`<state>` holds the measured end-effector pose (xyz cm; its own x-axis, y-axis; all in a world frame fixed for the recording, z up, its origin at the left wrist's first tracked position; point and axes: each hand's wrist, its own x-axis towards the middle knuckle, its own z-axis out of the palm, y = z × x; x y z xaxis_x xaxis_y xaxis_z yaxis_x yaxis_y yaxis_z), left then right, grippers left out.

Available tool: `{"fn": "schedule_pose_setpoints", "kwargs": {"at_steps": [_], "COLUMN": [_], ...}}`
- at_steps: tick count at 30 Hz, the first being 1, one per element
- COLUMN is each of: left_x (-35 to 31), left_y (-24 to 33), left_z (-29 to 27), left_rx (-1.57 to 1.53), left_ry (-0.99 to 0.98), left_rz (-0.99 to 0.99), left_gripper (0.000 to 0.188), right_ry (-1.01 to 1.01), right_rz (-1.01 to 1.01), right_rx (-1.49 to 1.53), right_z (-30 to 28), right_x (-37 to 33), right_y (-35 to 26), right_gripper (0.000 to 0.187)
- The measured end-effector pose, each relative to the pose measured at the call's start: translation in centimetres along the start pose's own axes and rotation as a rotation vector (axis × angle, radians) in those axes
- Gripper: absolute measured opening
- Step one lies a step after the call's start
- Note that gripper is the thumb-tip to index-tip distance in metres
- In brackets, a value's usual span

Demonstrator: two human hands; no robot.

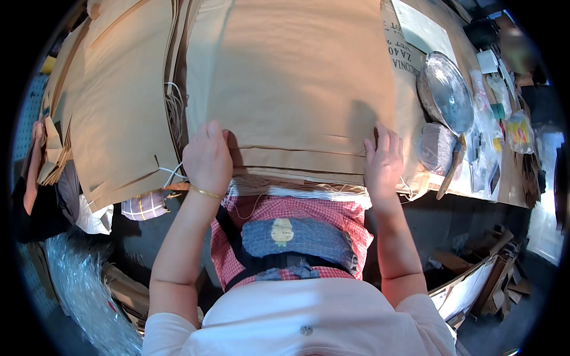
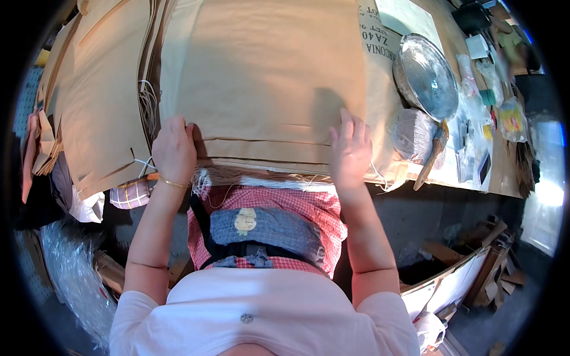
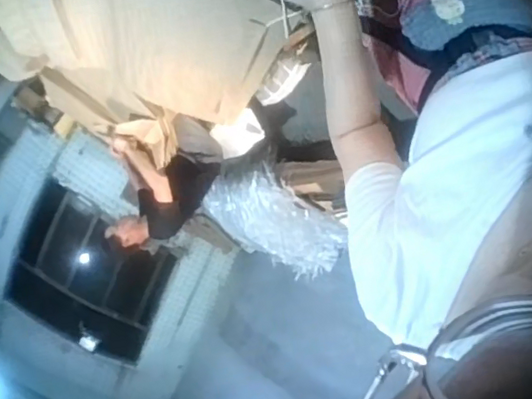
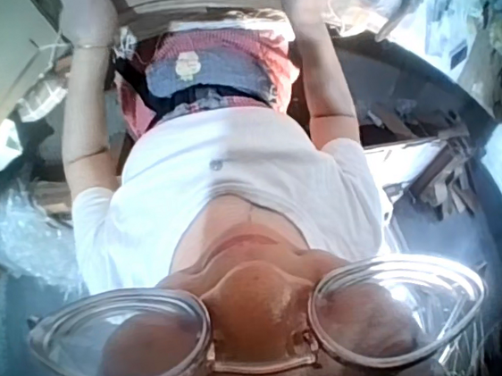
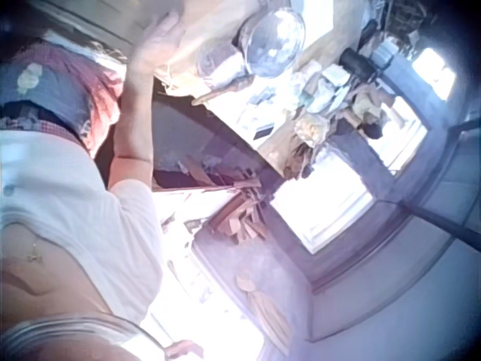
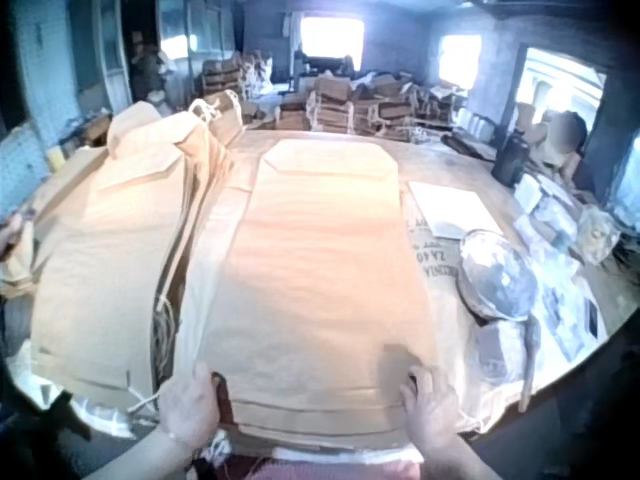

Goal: The person repeatedly applies glue to the edge of a large sheet of brown paper using a brush, then presses a thin strip along the glued edge to adhere it. The person repeats this process on multiple sheets in a stack, handling each sheet one at a time.

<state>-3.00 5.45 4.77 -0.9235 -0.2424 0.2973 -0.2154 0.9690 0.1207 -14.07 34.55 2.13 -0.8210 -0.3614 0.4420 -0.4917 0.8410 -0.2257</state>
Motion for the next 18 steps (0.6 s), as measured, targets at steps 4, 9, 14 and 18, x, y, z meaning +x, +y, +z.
{"fn": "schedule_pose_setpoints", "kwargs": {"at_steps": [4, 9, 14, 18], "left_x": [-1.6, -1.7, -2.0, -2.3], "left_y": [5.4, 1.0, -0.5, -0.7], "left_z": [-0.3, 0.3, -0.5, 0.9], "left_rx": [-0.102, 0.078, -0.027, -0.050], "left_ry": [-0.235, -0.344, -0.333, -0.272], "left_rz": [0.329, 0.063, 0.109, 0.125], "left_gripper": [0.058, 0.111, 0.104, 0.099], "right_ry": [-0.315, -0.360, -0.089, -0.088], "right_rz": [-0.019, 0.013, 0.198, 0.448], "right_rx": [0.639, -0.045, 0.123, 0.127], "right_z": [1.4, -0.5, -2.1, -1.6], "right_x": [-1.8, -2.7, -2.6, -2.2], "right_y": [-8.1, -4.8, 1.3, 2.3], "right_gripper": [0.060, 0.075, 0.059, 0.041]}}
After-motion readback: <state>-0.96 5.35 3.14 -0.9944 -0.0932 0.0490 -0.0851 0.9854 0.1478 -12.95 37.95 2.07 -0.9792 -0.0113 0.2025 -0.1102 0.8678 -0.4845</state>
